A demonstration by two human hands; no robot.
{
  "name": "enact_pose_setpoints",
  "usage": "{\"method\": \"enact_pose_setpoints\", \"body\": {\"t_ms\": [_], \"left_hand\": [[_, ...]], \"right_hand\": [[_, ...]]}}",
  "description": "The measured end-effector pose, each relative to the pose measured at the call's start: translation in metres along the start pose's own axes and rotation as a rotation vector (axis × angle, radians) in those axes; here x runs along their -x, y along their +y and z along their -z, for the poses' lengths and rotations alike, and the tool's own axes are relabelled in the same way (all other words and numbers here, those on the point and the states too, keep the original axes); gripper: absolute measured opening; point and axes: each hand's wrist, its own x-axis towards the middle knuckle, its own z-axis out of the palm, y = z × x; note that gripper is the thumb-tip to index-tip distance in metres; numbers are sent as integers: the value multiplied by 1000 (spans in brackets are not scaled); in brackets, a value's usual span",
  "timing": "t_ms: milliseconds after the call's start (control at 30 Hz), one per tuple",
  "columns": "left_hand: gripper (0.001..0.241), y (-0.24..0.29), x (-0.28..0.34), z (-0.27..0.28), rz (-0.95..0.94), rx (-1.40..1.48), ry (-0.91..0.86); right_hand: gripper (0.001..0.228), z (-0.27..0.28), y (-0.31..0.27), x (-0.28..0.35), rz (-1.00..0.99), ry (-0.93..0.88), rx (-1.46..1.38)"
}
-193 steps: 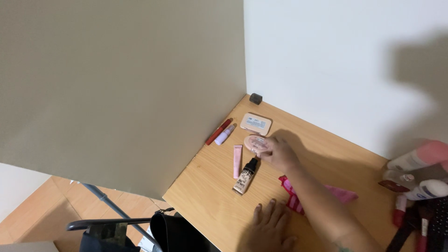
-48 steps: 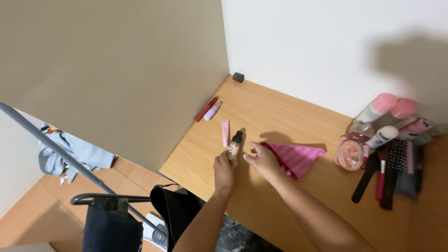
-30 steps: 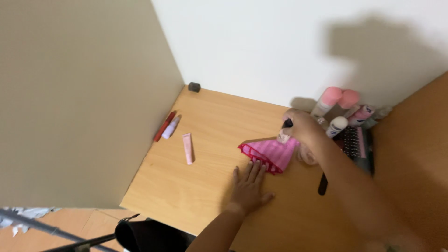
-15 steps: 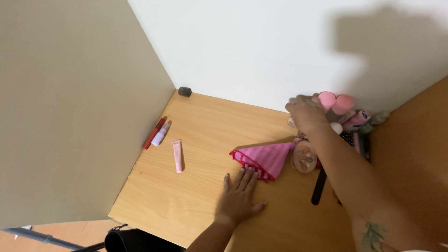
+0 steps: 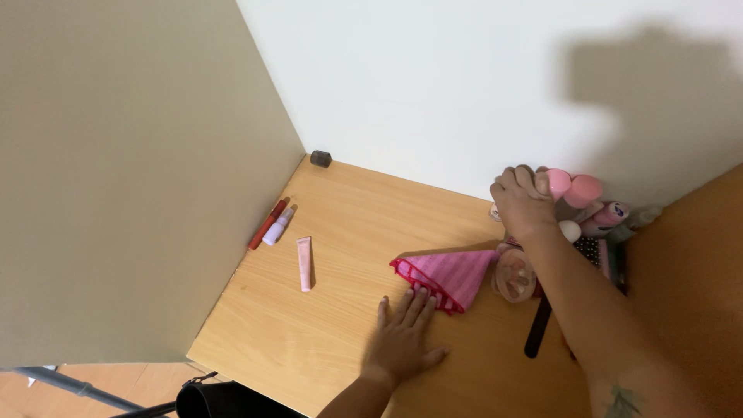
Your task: Organizing and cleaning cosmetic bottles and makeup items on a bedroom shelf.
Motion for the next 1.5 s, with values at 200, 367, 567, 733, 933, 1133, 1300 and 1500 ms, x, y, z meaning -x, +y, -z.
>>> {"method": "enact_pose_setpoints", "body": {"t_ms": [200, 367, 567, 733, 933, 1133, 1300, 1500], "left_hand": [[102, 3, 2, 13, 4, 43, -43], [94, -16, 3, -20, -12, 57, 52], [83, -60, 53, 11, 150, 160, 88], [81, -88, 61, 0, 220, 173, 128], [78, -82, 59, 15, 197, 163, 11], [82, -78, 58, 21, 186, 171, 61], [80, -75, 57, 25, 221, 125, 73], [82, -79, 51, 6, 230, 38, 146]], "right_hand": [[60, 40, -75, 0, 60, -2, -118], [35, 54, -180, 13, 139, -120, -559], [38, 34, -281, 10, 135, -205, -936], [39, 52, -336, -6, 194, -276, -1003], [35, 2, -362, -22, 313, -62, -883], [18, 3, -316, -13, 148, -65, -1073], [65, -16, -254, 9, 50, 270, -1577], [124, -21, -139, 47, -372, -38, -2102]]}}
